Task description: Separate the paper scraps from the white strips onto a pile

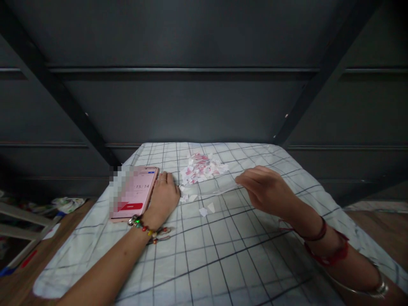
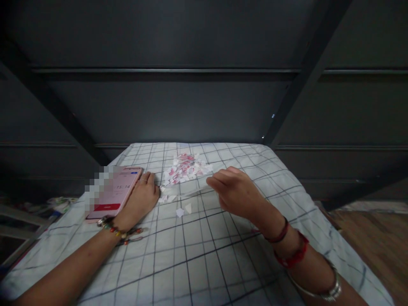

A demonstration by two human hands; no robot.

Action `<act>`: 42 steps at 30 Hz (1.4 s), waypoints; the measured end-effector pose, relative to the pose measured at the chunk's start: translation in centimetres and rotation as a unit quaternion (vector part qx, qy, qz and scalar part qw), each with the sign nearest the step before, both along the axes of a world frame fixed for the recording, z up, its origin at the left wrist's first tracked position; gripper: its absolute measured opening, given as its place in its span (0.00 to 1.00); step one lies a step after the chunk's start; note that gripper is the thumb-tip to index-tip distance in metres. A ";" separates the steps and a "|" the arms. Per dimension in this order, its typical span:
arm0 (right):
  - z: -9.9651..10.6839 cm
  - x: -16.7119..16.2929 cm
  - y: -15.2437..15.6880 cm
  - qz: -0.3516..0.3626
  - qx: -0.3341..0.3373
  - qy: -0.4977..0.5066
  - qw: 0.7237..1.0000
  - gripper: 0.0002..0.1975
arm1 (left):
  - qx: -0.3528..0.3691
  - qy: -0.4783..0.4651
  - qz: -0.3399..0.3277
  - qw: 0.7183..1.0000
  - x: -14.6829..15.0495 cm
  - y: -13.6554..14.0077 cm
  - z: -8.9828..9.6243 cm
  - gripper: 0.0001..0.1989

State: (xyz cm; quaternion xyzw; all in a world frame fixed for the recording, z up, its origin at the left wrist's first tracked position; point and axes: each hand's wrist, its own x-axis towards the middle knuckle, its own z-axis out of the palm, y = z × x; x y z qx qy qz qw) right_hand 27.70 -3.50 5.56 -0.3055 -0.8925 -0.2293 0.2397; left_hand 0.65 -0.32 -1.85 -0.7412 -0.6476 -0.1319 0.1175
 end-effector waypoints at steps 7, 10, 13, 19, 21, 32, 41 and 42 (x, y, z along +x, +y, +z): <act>-0.3 -0.7 0.3 0.023 0.012 -0.002 1.000 0.14 | -0.006 0.004 0.000 1.000 -0.4 0.4 -0.5 0.19; -0.3 -0.4 0.4 0.012 0.022 0.017 1.000 0.13 | -0.015 0.004 0.000 1.000 -0.5 0.5 -0.5 0.20; -0.5 -0.3 0.4 0.028 0.022 0.031 0.999 0.13 | -0.019 0.000 -0.004 1.000 -0.6 0.4 -0.5 0.20; -0.5 -0.8 0.3 0.070 0.022 -0.001 0.997 0.14 | -0.011 -0.002 -0.019 1.000 -0.6 0.3 -0.4 0.18; -0.2 -0.7 0.2 0.048 0.022 -0.026 0.998 0.14 | -0.013 0.002 -0.020 1.000 -0.6 0.3 -0.4 0.18; 0.2 0.0 0.0 -0.079 -0.024 -0.037 0.996 0.12 | -0.046 0.004 -0.017 0.999 -0.3 0.3 0.0 0.18; 0.5 1.5 0.0 -0.167 -0.053 0.008 0.985 0.08 | -0.057 -0.008 -0.013 0.998 -0.1 0.5 -0.3 0.18; 0.5 1.6 -0.1 -0.160 -0.046 0.001 0.986 0.08 | -0.057 -0.007 -0.017 0.998 -0.1 0.6 -0.3 0.18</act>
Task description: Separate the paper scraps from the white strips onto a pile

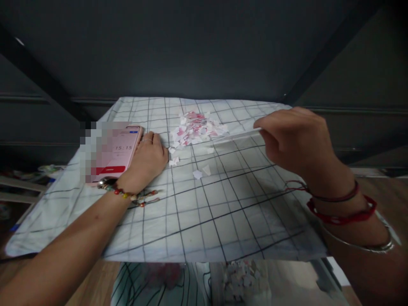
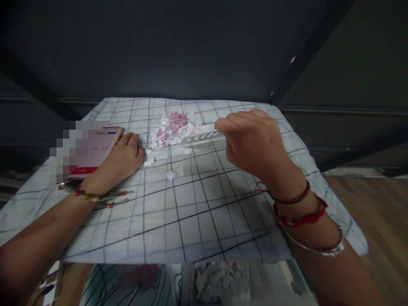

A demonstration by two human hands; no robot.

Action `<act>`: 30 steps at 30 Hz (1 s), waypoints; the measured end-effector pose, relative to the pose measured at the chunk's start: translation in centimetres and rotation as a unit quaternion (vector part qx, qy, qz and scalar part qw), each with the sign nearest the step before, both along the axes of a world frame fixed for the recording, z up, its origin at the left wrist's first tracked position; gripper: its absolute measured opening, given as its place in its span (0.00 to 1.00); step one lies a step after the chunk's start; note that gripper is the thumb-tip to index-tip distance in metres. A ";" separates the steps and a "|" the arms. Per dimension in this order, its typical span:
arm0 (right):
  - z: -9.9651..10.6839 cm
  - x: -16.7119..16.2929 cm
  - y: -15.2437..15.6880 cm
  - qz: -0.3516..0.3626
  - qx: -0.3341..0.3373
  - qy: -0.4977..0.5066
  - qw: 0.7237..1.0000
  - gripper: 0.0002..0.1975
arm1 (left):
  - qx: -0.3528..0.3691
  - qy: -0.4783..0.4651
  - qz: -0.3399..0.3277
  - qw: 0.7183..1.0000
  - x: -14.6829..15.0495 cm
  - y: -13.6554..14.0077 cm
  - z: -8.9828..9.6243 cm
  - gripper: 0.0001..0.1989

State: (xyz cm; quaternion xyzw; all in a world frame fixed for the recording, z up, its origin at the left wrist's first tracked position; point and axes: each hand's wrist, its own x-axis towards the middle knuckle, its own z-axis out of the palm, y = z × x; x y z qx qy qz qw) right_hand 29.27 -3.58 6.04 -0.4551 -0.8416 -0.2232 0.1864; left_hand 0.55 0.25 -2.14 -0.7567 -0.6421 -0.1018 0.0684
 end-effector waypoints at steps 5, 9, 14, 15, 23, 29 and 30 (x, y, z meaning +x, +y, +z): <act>0.1 0.5 -0.3 0.026 0.006 -0.034 0.999 0.08 | 0.013 0.008 -0.010 1.000 -0.1 0.1 -0.1 0.17; 0.3 0.9 -0.2 0.026 0.031 -0.004 0.999 0.09 | 0.015 -0.005 -0.010 1.000 -0.1 0.2 -0.2 0.17; -0.2 1.0 0.1 0.000 0.001 -0.021 1.000 0.08 | 0.016 -0.008 -0.011 1.000 -0.2 0.3 -0.3 0.17; -0.3 1.1 0.1 0.007 -0.008 -0.019 1.000 0.08 | 0.018 -0.003 -0.013 1.000 -0.3 0.3 -0.3 0.18; 0.1 0.8 -0.1 0.001 0.004 -0.005 1.000 0.08 | 0.018 -0.023 -0.014 0.999 -0.4 0.1 -0.1 0.16; -0.1 0.9 -0.2 0.047 -0.025 0.012 0.999 0.08 | 0.022 -0.010 -0.013 1.000 -0.5 0.2 -0.4 0.16; -0.2 1.0 -0.2 0.066 -0.014 0.018 0.998 0.09 | 0.024 -0.008 -0.012 1.000 -0.5 0.2 -0.4 0.16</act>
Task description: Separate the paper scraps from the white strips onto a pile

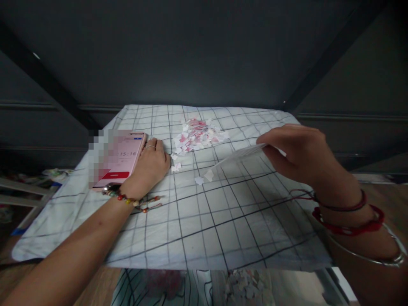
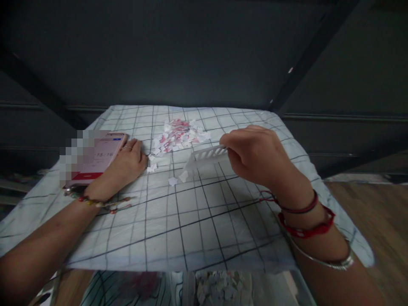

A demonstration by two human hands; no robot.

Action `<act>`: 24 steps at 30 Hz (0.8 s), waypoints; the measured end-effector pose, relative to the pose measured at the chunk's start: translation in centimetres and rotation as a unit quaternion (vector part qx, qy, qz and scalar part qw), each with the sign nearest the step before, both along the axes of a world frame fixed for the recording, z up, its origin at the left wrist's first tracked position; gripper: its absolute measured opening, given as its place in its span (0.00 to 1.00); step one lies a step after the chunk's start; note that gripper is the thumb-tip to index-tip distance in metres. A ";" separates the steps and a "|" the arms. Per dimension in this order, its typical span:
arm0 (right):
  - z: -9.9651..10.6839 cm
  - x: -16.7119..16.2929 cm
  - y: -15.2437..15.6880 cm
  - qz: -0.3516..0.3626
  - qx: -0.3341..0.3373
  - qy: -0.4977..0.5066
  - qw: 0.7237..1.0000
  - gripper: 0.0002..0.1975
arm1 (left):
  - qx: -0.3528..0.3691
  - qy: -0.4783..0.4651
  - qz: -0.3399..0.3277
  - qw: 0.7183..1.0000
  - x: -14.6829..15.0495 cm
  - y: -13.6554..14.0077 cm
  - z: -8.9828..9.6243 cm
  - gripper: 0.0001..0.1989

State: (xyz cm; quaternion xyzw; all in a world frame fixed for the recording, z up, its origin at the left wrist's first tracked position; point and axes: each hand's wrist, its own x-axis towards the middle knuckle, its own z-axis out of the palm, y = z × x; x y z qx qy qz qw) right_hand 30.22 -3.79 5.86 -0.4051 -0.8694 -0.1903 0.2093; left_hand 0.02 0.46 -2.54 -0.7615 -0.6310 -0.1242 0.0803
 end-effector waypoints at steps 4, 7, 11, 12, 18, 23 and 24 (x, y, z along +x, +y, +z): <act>0.1 -0.1 -0.2 0.030 0.020 0.000 0.999 0.10 | -0.003 0.007 0.000 1.000 0.1 -0.1 0.1 0.16; 0.2 -0.4 -0.3 0.052 -0.011 -0.017 0.998 0.10 | -0.018 0.019 0.000 1.000 0.2 -0.2 0.4 0.17; 0.3 -0.6 -0.6 0.112 0.009 -0.014 0.994 0.11 | -0.022 0.014 -0.002 1.000 0.1 -0.1 0.4 0.17; 0.4 -0.5 -0.6 0.124 0.017 -0.017 0.992 0.11 | -0.021 0.010 -0.004 1.000 0.0 -0.1 0.3 0.17; 0.5 -0.1 -0.6 0.137 0.037 -0.007 0.990 0.10 | -0.019 0.024 -0.012 0.999 -0.1 0.0 0.2 0.17; 0.5 -0.2 -0.3 0.182 0.051 -0.022 0.982 0.09 | -0.001 0.018 -0.025 1.000 -0.3 0.2 -0.2 0.16; 0.6 -0.1 -0.3 0.179 0.050 -0.025 0.982 0.09 | 0.005 0.014 -0.026 1.000 -0.4 0.2 -0.2 0.16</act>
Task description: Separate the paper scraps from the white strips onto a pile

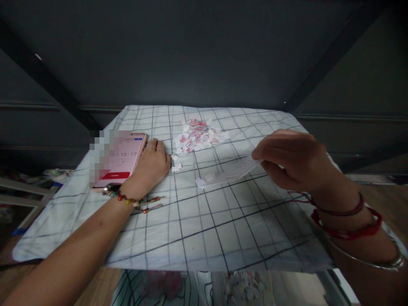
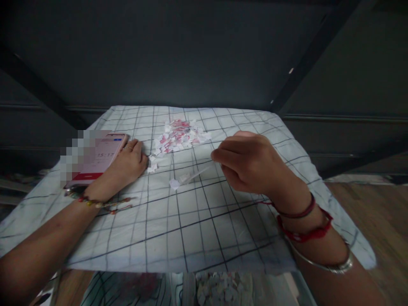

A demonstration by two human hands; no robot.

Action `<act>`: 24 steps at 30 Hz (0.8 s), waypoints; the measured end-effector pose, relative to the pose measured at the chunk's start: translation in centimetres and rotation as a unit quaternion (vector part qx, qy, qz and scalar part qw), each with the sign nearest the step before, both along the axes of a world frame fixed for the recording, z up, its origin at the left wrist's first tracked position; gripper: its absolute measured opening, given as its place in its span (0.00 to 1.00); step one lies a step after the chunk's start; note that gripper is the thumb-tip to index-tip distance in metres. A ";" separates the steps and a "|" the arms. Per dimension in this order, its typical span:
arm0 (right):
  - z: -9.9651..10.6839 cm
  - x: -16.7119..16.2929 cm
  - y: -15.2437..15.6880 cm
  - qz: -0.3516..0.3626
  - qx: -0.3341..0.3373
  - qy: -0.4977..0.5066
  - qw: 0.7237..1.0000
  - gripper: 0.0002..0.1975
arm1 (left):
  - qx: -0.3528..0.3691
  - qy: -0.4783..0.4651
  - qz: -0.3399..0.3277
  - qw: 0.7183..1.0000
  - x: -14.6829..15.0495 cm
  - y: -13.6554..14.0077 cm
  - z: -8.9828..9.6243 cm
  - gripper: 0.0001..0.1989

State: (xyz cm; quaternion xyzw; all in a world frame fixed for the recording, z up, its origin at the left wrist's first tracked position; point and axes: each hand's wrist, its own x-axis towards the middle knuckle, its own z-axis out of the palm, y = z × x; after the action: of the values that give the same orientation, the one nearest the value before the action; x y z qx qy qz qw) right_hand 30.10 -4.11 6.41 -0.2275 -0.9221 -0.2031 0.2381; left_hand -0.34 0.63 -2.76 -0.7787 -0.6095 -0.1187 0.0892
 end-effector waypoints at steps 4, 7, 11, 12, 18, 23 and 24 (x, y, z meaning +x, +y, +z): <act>0.3 0.6 0.0 -0.029 0.021 0.014 0.999 0.09 | -0.011 -0.004 0.003 1.000 0.1 -0.1 0.2 0.16; 0.3 0.3 -0.1 -0.016 0.031 0.025 0.999 0.09 | -0.031 -0.004 0.014 0.999 0.4 -0.3 0.6 0.16; 0.2 -0.5 -0.2 0.004 0.026 -0.004 1.000 0.10 | -0.040 -0.005 0.030 0.999 0.5 -0.4 0.8 0.16; 0.2 -0.6 -0.2 0.003 0.026 -0.011 1.000 0.10 | -0.039 -0.007 0.029 0.999 0.5 -0.3 0.8 0.16; 0.2 0.1 -0.2 -0.019 0.043 0.015 0.999 0.09 | -0.030 -0.006 0.012 0.999 0.3 -0.2 0.5 0.17; 0.0 -0.6 -0.3 -0.006 0.036 0.002 0.999 0.10 | -0.035 0.003 0.019 0.999 0.4 -0.2 0.7 0.18; 0.0 -0.6 -0.3 -0.007 0.035 -0.002 0.999 0.10 | -0.035 0.007 0.019 0.999 0.4 -0.3 0.7 0.18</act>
State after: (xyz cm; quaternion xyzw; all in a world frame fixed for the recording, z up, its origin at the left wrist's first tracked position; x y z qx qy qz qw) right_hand 29.54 -4.37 6.41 -0.2252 -0.9132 -0.2375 0.2428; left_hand 0.09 0.38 -2.07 -0.7702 -0.6276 -0.0900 0.0689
